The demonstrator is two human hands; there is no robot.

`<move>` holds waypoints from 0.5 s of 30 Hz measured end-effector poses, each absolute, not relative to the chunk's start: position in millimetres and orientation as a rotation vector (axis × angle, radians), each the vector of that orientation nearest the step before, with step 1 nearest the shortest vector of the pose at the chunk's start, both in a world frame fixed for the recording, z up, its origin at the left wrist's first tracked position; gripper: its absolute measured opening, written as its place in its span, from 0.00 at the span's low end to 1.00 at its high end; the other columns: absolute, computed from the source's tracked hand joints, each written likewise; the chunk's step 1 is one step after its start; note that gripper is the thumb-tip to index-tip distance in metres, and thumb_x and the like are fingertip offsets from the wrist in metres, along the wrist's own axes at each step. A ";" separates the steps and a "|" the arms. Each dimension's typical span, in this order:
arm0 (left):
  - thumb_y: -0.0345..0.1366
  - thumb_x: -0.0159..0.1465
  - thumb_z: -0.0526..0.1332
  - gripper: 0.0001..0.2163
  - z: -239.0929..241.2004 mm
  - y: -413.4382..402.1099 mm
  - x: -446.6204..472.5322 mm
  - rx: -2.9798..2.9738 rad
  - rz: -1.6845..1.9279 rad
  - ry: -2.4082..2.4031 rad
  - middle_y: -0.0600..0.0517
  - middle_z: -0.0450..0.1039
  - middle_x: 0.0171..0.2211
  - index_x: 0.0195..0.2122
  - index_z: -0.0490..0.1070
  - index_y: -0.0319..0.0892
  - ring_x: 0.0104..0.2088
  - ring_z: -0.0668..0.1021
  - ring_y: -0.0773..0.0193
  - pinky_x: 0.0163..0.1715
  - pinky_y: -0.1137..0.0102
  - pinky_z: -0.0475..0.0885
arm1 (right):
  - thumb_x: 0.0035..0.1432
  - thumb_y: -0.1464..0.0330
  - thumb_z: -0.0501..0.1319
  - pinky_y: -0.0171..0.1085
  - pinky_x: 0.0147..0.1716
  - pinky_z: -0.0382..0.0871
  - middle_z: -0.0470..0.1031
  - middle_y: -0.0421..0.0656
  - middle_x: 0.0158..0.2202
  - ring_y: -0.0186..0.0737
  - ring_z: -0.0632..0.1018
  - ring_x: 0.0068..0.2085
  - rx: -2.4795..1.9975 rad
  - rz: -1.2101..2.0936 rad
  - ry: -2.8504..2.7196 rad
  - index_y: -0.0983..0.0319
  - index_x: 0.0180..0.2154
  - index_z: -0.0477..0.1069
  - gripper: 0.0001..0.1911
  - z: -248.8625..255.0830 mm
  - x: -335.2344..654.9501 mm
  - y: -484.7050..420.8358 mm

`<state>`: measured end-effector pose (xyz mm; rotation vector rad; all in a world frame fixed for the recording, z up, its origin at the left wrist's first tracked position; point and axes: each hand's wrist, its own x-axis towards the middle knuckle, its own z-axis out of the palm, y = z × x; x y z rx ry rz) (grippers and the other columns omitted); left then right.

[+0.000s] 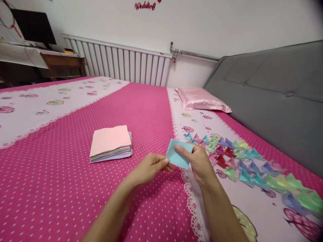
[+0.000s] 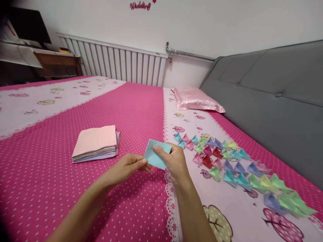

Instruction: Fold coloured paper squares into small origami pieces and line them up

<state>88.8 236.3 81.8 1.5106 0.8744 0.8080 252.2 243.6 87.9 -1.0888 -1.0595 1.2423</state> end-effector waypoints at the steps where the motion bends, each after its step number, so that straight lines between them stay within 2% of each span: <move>1: 0.42 0.58 0.57 0.14 83.1 236.0 88.0 1.513 0.799 0.874 0.46 0.77 0.26 0.26 0.76 0.37 0.28 0.76 0.64 0.33 0.71 0.67 | 0.39 0.61 0.69 0.32 0.21 0.64 0.69 0.38 0.19 0.32 0.69 0.20 -1.081 1.241 -1.062 0.66 0.26 0.71 0.15 88.5 253.0 243.7; 8: 0.42 0.57 0.58 0.12 81.9 236.4 92.9 1.432 0.899 0.844 0.49 0.75 0.27 0.30 0.75 0.37 0.27 0.73 0.66 0.30 0.74 0.65 | 0.40 0.61 0.68 0.33 0.22 0.65 0.70 0.38 0.19 0.34 0.70 0.21 -1.084 1.219 -1.076 0.65 0.29 0.73 0.15 87.5 249.7 243.2; 15: 0.42 0.55 0.59 0.14 73.7 237.8 96.8 1.416 0.825 0.885 0.54 0.66 0.18 0.23 0.71 0.36 0.19 0.65 0.71 0.22 0.75 0.57 | 0.37 0.62 0.69 0.33 0.23 0.66 0.74 0.41 0.24 0.35 0.72 0.24 -1.133 1.210 -1.158 0.64 0.30 0.74 0.16 90.8 248.3 239.7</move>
